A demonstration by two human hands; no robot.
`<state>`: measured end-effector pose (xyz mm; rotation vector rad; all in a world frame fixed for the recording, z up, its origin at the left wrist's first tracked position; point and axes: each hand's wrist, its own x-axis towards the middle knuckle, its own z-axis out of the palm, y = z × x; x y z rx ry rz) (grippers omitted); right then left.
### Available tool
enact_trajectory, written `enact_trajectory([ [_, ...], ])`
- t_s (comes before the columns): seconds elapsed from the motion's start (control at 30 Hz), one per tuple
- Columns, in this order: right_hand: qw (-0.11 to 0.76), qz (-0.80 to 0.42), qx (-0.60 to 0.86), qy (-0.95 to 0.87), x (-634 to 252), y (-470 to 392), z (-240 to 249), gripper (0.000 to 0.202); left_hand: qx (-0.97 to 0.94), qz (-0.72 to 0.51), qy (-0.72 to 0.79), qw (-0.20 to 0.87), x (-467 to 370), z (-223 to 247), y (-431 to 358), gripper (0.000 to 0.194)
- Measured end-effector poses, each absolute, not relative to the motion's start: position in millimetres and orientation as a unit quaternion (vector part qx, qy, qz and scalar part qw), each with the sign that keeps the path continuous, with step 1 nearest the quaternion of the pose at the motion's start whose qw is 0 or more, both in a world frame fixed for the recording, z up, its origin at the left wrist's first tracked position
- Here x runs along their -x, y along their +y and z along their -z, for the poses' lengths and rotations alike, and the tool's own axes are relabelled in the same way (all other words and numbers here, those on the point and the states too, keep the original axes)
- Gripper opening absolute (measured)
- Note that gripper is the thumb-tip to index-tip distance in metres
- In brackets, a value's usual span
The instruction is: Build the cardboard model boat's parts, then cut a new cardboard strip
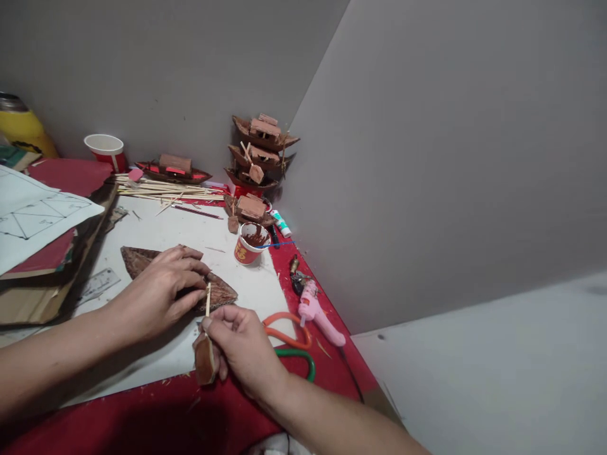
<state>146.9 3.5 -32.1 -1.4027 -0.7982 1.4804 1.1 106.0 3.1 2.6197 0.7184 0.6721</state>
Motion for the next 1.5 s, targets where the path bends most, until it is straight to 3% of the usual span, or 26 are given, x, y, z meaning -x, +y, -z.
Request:
enact_trajectory([
  [0.93, 0.477, -0.619, 0.559, -0.276, -148.0, 1.3, 27.4, 0.024, -0.917, -0.250, 0.260, 0.170, -3.1, 1.1, 105.9, 0.015],
  [1.5, 0.478, -0.656, 0.518, -0.271, -147.3, 3.0, 23.0, 0.031, -0.919, -0.242, 0.266, 0.160, -2.9, 1.5, 106.1, 0.015],
])
